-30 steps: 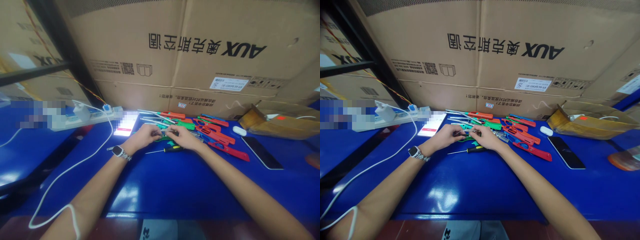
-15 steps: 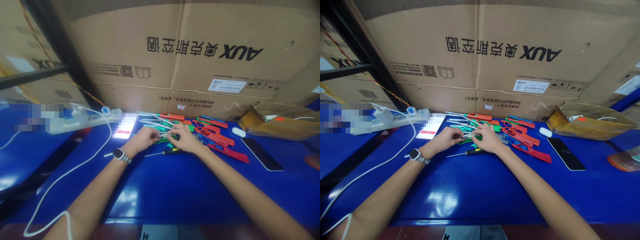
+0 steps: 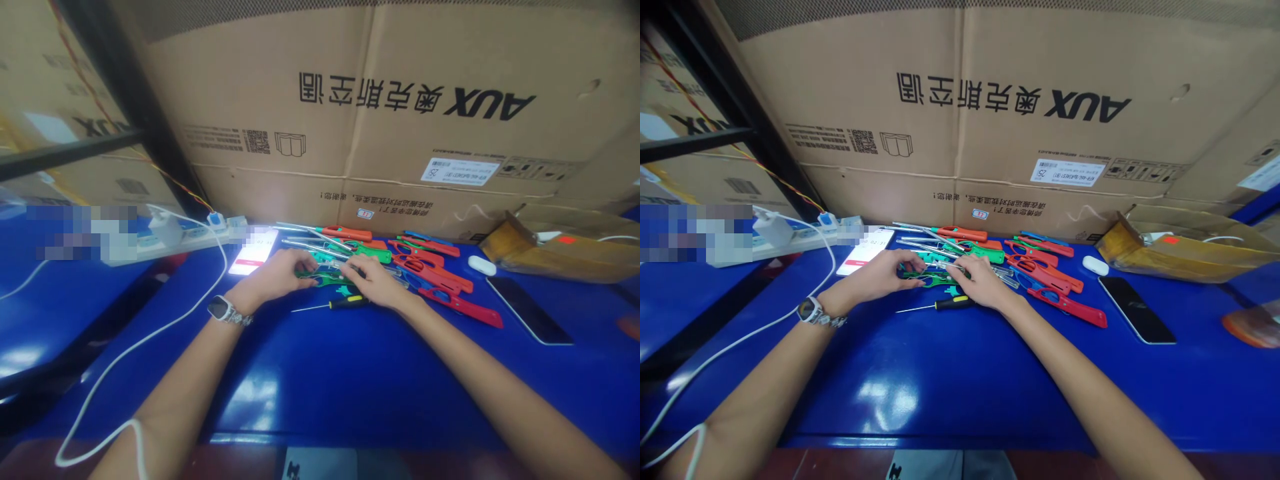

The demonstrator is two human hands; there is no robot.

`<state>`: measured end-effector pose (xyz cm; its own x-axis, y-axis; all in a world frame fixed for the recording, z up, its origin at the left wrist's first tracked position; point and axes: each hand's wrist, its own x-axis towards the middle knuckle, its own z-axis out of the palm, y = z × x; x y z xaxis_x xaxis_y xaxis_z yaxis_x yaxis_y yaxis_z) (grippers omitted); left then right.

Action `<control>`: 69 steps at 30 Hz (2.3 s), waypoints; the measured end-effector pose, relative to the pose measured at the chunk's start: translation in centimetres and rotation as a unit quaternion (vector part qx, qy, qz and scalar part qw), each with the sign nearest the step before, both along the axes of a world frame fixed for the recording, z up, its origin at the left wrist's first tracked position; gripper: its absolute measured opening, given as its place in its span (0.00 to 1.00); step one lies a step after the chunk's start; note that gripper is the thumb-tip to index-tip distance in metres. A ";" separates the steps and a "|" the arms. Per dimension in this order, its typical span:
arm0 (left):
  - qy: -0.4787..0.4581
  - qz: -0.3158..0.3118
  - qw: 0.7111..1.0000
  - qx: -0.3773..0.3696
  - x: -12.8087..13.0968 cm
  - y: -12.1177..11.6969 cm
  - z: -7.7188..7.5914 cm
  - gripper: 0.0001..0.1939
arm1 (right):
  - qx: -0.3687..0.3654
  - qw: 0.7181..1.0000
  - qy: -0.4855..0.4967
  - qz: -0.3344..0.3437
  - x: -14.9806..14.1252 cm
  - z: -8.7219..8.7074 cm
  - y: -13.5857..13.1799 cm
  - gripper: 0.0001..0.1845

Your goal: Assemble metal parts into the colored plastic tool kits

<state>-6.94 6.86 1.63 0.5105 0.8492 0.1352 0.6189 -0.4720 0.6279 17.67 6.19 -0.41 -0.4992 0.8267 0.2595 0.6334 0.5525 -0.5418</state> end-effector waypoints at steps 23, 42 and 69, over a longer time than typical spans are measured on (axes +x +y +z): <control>0.013 0.006 0.999 0.049 -0.2 -0.4 0.3 0.02 | 0.099 0.989 0.097 -0.052 0.8 -0.6 -0.6 0.14; -0.005 0.097 0.995 0.030 1.6 -0.7 0.4 0.14 | 0.087 0.995 -0.003 0.037 0.9 -0.4 -0.9 0.07; -0.029 0.008 0.997 0.073 2.9 -1.9 1.0 0.20 | 0.236 0.971 -0.009 0.042 0.2 0.8 -1.1 0.06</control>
<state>-4.01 5.01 2.63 0.4843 0.8263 0.2876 0.5914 -0.5515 0.5883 17.91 5.07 0.44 -0.5682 0.5740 0.5897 0.5823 0.7868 -0.2047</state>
